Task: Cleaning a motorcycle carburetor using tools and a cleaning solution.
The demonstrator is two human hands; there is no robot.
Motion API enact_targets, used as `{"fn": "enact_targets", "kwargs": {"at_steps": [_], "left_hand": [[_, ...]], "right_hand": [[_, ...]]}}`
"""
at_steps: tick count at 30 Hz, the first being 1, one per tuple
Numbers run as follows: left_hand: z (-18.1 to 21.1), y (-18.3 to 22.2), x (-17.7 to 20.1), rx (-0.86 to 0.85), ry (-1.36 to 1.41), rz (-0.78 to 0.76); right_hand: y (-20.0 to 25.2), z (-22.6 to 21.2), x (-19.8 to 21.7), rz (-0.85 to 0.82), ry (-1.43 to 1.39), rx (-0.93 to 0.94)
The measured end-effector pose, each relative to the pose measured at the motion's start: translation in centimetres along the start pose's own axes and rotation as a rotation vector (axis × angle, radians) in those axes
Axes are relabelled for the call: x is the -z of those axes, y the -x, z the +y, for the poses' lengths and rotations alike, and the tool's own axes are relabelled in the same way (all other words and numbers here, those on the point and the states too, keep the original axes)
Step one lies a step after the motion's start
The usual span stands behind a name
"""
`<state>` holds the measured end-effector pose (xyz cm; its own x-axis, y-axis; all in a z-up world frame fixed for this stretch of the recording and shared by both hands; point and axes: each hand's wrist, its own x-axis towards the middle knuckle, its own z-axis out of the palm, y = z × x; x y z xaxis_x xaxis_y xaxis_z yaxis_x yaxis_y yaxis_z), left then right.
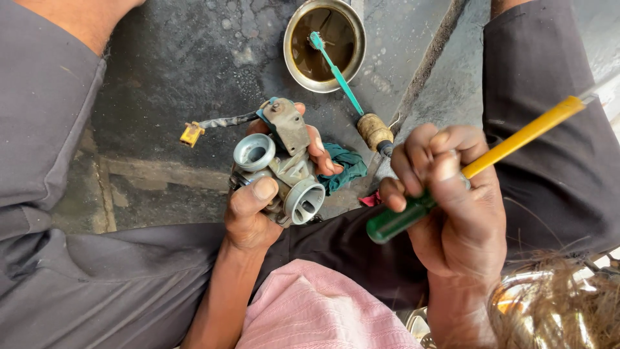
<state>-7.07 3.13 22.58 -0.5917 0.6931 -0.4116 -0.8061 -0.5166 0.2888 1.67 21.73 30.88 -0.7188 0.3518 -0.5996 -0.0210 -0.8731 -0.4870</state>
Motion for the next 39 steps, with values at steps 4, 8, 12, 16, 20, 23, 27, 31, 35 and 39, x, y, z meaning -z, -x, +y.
{"fn": "enact_targets", "kwargs": {"at_steps": [4,8,12,16,20,23,27,31,35,39], "left_hand": [[0.0,0.0,0.0,-0.017,-0.004,0.0],[0.2,0.0,-0.2,-0.017,-0.047,0.017],[0.2,0.1,0.1,-0.025,-0.112,-0.013],[0.2,0.1,0.0,0.001,-0.068,-0.046],[0.1,0.1,-0.1,0.086,0.099,-0.067],[-0.1,0.2,0.1,0.12,0.175,-0.092],[0.0,0.3,0.3,0.158,0.237,-0.152],[-0.1,0.6,0.2,0.195,0.281,-0.159],[0.1,0.6,0.4,0.213,0.314,-0.187],[0.5,0.6,0.5,0.227,0.327,-0.208]], "right_hand": [[-0.3,-0.2,0.3,0.085,0.261,0.049],[-0.5,-0.3,0.5,-0.049,0.379,0.057],[-0.4,-0.1,1.1,-0.062,0.368,0.08],[-0.5,0.3,1.2,-0.024,0.348,0.111],[-0.9,0.2,0.5,0.013,0.355,0.145],[-1.0,0.2,0.4,0.04,0.393,0.151],[-0.6,0.4,0.9,0.005,0.402,0.163],[-0.7,0.5,0.6,0.011,0.451,0.165],[-0.9,0.7,0.5,-0.019,0.537,0.185],[-1.2,1.7,-0.8,-0.07,1.016,0.159]]}}
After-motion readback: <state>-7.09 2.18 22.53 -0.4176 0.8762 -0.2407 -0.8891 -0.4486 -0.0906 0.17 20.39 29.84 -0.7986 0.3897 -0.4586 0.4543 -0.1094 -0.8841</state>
